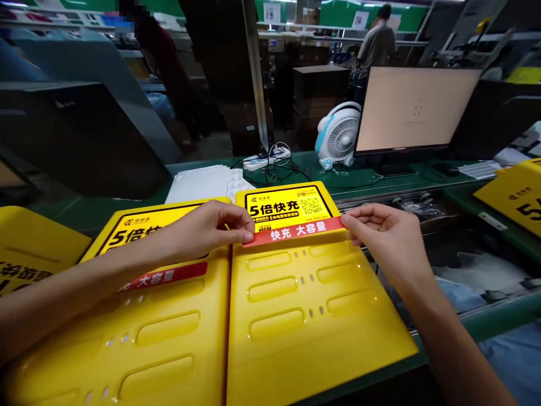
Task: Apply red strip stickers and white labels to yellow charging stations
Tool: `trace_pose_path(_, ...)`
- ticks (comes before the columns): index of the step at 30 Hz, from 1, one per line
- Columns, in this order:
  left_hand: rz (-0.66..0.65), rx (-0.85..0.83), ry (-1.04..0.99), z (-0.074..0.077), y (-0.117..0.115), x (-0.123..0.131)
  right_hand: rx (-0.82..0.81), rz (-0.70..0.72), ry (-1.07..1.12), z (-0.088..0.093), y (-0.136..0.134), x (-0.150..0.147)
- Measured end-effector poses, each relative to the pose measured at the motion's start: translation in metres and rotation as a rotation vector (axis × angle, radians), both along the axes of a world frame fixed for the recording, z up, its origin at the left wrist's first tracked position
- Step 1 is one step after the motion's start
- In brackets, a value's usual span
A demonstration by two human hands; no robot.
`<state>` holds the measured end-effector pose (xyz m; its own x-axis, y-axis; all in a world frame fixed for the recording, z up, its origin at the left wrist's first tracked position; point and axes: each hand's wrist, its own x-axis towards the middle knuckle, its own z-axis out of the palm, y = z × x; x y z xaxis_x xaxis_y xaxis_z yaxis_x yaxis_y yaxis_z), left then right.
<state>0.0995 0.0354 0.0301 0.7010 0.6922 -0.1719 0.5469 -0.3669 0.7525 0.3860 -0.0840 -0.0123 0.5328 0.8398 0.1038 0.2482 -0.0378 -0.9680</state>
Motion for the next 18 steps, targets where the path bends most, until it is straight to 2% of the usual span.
trace_pose_path(6,0.094,-0.022,0.084,-0.013,-0.009,0.001,-0.156,-0.028,0.058,-0.018,0.002,-0.004)
trace_pose_path(11,0.098,0.011,0.138,-0.012,-0.014,0.007,-0.107,-0.033,0.009,-0.019,0.001,-0.008)
trace_pose_path(18,0.091,0.008,0.194,-0.014,-0.008,0.009,-0.1,0.019,-0.111,-0.02,0.001,-0.007)
